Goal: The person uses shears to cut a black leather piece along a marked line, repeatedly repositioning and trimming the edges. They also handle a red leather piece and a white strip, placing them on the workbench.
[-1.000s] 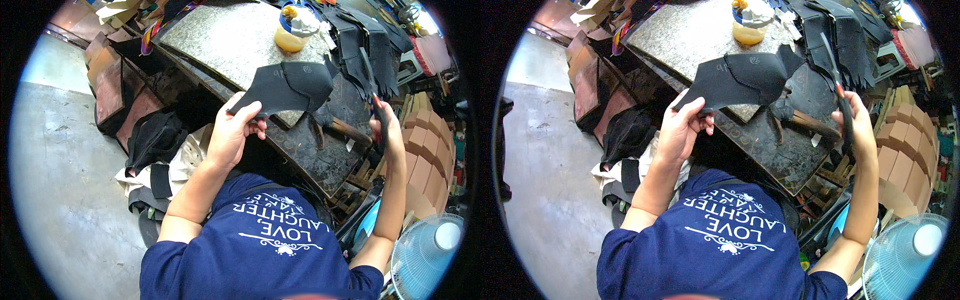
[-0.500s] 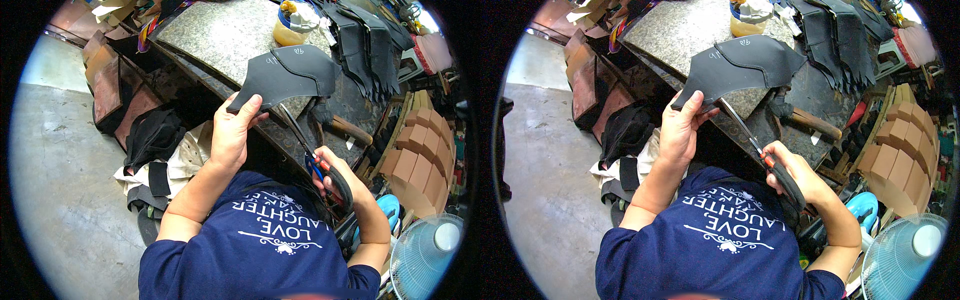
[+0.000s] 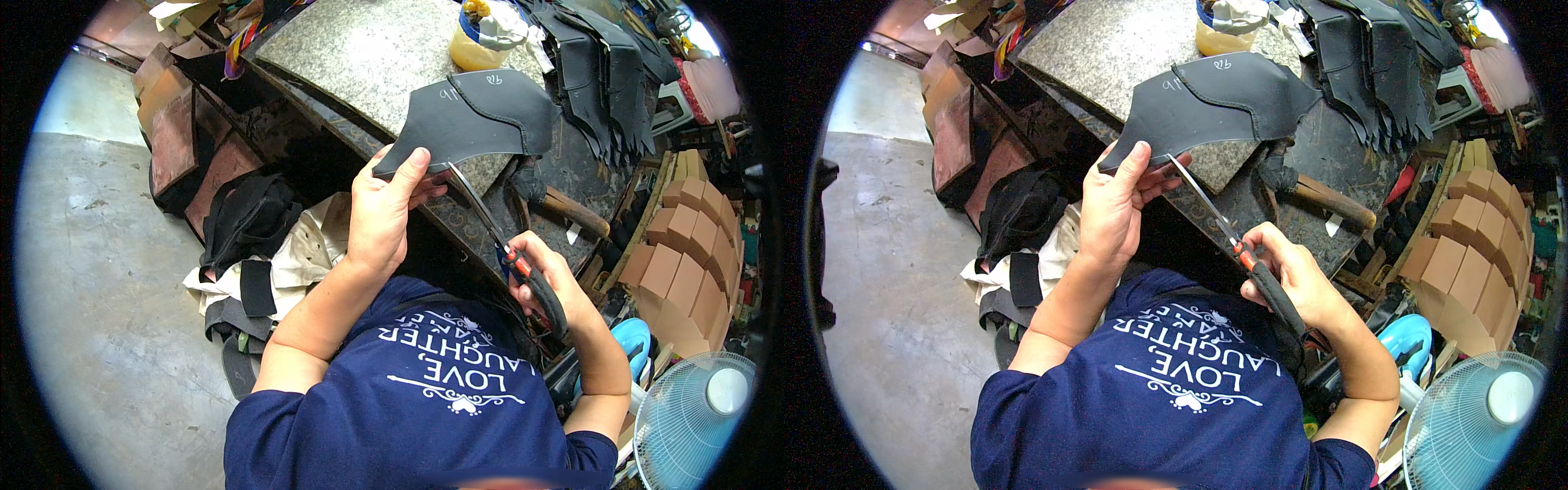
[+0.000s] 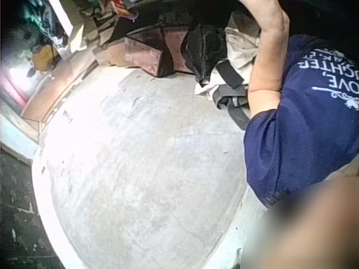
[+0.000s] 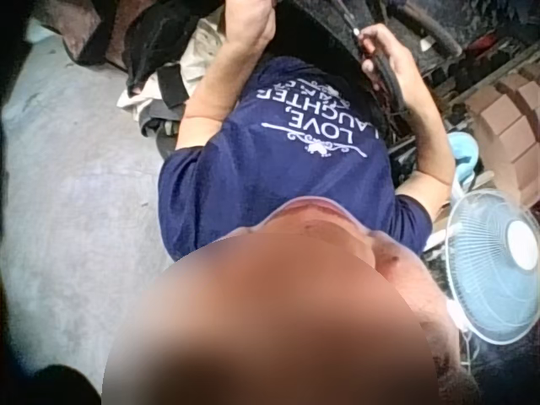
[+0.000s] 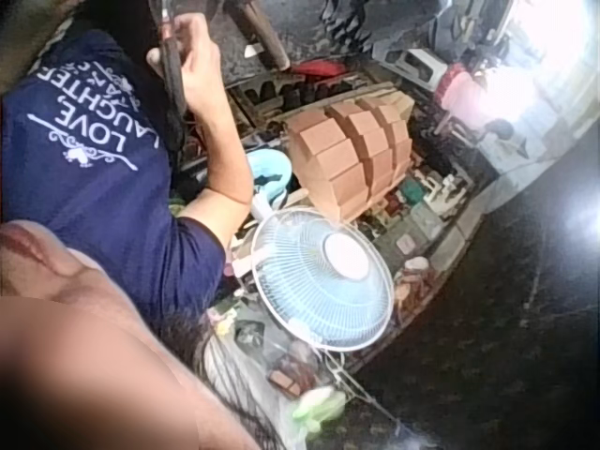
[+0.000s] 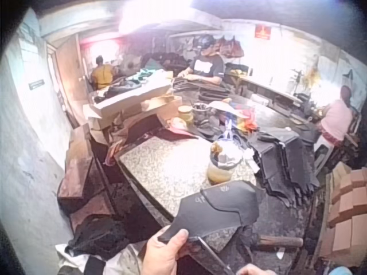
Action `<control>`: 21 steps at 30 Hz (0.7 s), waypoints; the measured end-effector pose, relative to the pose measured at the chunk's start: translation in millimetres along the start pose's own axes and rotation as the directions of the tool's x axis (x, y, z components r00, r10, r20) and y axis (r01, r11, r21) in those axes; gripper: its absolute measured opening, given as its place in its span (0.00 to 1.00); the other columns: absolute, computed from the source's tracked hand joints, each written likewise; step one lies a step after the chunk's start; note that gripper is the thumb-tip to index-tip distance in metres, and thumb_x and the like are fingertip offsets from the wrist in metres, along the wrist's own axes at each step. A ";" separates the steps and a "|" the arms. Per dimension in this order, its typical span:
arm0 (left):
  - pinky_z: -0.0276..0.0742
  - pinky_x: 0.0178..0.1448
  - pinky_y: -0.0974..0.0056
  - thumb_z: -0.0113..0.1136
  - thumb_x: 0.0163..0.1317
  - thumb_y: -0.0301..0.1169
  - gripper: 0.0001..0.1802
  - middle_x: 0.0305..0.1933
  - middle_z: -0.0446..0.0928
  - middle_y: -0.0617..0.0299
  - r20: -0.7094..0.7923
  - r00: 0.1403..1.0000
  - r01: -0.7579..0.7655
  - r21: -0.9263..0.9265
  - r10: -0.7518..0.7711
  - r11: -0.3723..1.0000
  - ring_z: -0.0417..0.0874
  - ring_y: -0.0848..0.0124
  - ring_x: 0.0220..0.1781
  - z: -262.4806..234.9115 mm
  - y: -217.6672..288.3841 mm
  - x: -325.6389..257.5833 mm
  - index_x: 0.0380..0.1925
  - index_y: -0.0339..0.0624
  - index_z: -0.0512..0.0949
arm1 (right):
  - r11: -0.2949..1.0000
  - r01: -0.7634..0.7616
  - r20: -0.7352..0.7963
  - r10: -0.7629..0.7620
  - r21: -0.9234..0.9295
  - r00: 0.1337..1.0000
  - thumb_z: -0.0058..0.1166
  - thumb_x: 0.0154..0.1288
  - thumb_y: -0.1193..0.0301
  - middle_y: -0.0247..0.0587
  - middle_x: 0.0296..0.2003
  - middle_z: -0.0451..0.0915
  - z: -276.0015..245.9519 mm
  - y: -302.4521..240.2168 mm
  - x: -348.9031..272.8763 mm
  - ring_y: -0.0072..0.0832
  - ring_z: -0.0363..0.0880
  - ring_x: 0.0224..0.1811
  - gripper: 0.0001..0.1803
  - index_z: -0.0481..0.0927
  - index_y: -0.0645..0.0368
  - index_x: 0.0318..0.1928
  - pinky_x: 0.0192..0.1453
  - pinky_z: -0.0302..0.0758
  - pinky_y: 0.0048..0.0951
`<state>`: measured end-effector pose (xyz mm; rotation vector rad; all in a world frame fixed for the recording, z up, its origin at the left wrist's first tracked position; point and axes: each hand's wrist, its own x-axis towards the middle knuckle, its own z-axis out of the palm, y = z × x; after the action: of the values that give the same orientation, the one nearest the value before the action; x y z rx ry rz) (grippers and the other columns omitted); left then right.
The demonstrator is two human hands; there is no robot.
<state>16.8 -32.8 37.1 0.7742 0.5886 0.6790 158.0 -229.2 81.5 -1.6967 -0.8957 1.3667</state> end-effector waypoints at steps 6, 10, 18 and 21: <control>0.84 0.44 0.64 0.58 0.69 0.37 0.14 0.42 0.84 0.54 0.012 1.000 0.016 0.018 -0.017 1.000 0.87 0.60 0.44 0.9 2.3 -0.8 0.46 0.38 0.77 | 1.000 -0.017 -0.008 0.017 0.009 1.000 0.69 0.55 0.59 0.23 0.18 0.67 0.5 -0.2 1.4 0.12 0.64 0.20 0.27 0.69 0.57 0.48 0.25 0.60 0.19; 0.84 0.44 0.64 0.58 0.69 0.37 0.14 0.43 0.84 0.54 0.025 0.999 0.020 0.009 -0.021 1.000 0.87 0.60 0.43 -0.2 2.7 -1.1 0.46 0.38 0.77 | 0.987 -0.072 0.017 0.070 0.147 0.997 0.68 0.57 0.58 0.23 0.18 0.69 0.4 -0.1 -0.1 0.13 0.66 0.17 0.27 0.69 0.56 0.49 0.22 0.60 0.19; 0.83 0.46 0.62 0.59 0.68 0.36 0.14 0.43 0.84 0.53 0.027 1.000 0.013 0.002 -0.013 1.000 0.87 0.60 0.44 -0.1 2.8 -0.9 0.47 0.37 0.77 | 0.992 0.026 0.012 -0.024 -0.127 1.000 0.70 0.55 0.63 0.27 0.19 0.74 -11.6 -2.7 1.0 0.14 0.72 0.21 0.23 0.73 0.57 0.47 0.25 0.66 0.21; 0.81 0.44 0.67 0.63 0.65 0.29 0.12 0.39 0.83 0.60 -0.010 1.000 -0.014 -0.020 0.014 1.000 0.85 0.71 0.38 -2.8 5.7 2.7 0.46 0.37 0.78 | 0.991 0.071 0.030 -0.068 -0.114 0.997 0.74 0.50 0.68 0.29 0.22 0.77 -26.8 -7.3 -7.9 0.14 0.71 0.23 0.25 0.74 0.59 0.45 0.27 0.66 0.22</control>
<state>14.7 -26.6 39.3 0.7578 0.5849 0.7011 182.5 -236.4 95.1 -1.7205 -1.0563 1.3161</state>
